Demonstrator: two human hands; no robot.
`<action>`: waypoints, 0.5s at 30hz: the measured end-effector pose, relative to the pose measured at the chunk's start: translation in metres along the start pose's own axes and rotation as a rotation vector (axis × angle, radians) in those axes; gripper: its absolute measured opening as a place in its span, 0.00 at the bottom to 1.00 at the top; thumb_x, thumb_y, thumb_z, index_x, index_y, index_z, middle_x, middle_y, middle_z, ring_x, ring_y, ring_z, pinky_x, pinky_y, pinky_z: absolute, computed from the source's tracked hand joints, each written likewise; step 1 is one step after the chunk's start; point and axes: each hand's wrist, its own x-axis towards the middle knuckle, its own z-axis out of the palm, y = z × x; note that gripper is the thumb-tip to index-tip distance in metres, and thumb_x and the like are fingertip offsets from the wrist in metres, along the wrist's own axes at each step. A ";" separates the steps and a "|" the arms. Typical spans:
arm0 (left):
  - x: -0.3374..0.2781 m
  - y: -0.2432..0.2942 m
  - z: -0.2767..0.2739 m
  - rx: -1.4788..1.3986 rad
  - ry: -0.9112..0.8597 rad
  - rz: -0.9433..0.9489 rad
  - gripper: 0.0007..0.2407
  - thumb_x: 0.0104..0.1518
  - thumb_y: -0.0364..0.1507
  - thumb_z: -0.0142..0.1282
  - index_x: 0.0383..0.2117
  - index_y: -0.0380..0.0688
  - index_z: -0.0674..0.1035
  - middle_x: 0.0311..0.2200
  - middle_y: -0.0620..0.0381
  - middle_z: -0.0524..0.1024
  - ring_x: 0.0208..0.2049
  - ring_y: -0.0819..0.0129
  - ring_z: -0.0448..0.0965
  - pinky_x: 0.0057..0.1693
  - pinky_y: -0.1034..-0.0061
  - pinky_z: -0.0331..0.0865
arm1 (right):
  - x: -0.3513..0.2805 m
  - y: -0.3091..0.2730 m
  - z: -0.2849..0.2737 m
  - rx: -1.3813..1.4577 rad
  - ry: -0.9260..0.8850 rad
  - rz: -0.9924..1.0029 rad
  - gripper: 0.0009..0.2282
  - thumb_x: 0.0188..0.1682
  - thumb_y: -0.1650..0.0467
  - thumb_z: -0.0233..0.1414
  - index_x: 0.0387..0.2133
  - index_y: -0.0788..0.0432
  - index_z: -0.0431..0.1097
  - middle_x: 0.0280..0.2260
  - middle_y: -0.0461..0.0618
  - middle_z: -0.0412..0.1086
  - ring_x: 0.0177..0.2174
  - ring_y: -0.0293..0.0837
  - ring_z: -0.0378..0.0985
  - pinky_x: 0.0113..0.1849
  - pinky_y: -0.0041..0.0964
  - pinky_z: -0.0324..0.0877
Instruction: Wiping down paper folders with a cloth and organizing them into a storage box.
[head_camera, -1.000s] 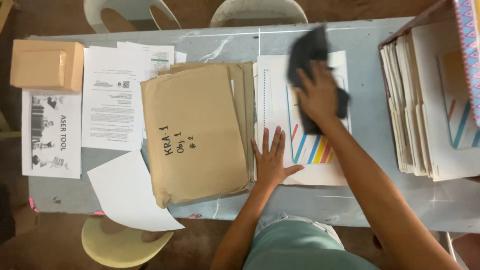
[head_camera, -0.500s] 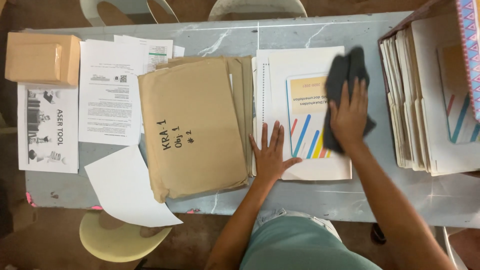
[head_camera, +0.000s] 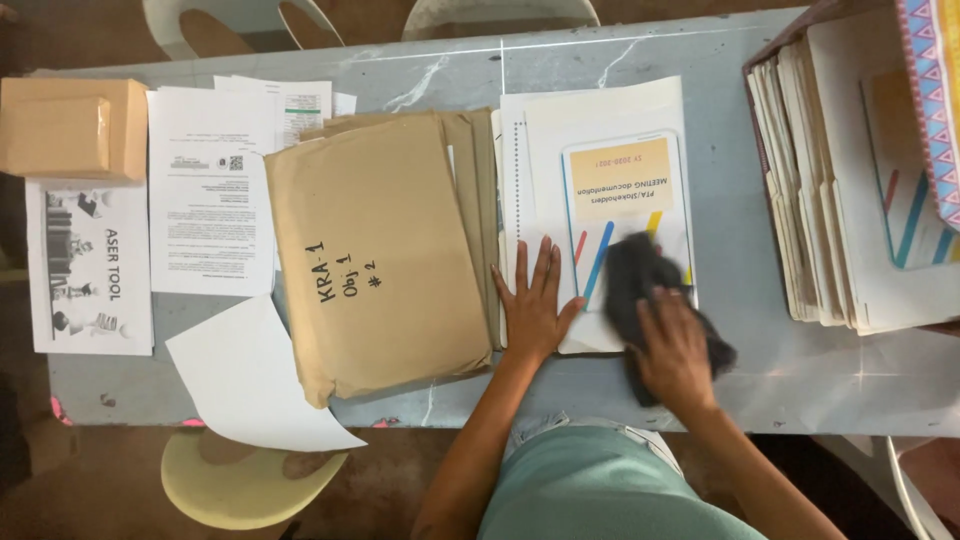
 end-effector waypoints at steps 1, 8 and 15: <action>0.001 0.001 0.000 -0.001 -0.001 -0.002 0.34 0.64 0.55 0.30 0.70 0.45 0.57 0.73 0.52 0.47 0.74 0.45 0.36 0.66 0.27 0.28 | 0.000 0.006 -0.007 0.000 -0.002 -0.001 0.29 0.44 0.61 0.55 0.61 0.59 0.66 0.65 0.64 0.60 0.64 0.65 0.61 0.58 0.58 0.61; 0.001 0.003 0.004 0.126 -0.024 0.002 0.40 0.56 0.57 0.46 0.70 0.44 0.55 0.73 0.48 0.46 0.74 0.41 0.36 0.66 0.26 0.27 | 0.051 0.005 -0.092 0.717 -0.215 1.022 0.35 0.43 0.59 0.63 0.67 0.44 0.59 0.55 0.69 0.67 0.54 0.70 0.69 0.51 0.64 0.64; -0.002 0.042 -0.014 0.142 -0.463 0.266 0.30 0.64 0.51 0.31 0.70 0.53 0.51 0.73 0.56 0.41 0.73 0.61 0.35 0.72 0.45 0.24 | 0.060 0.027 -0.104 1.427 -0.045 1.466 0.28 0.47 0.69 0.42 0.64 0.63 0.53 0.53 0.63 0.58 0.48 0.52 0.60 0.49 0.53 0.58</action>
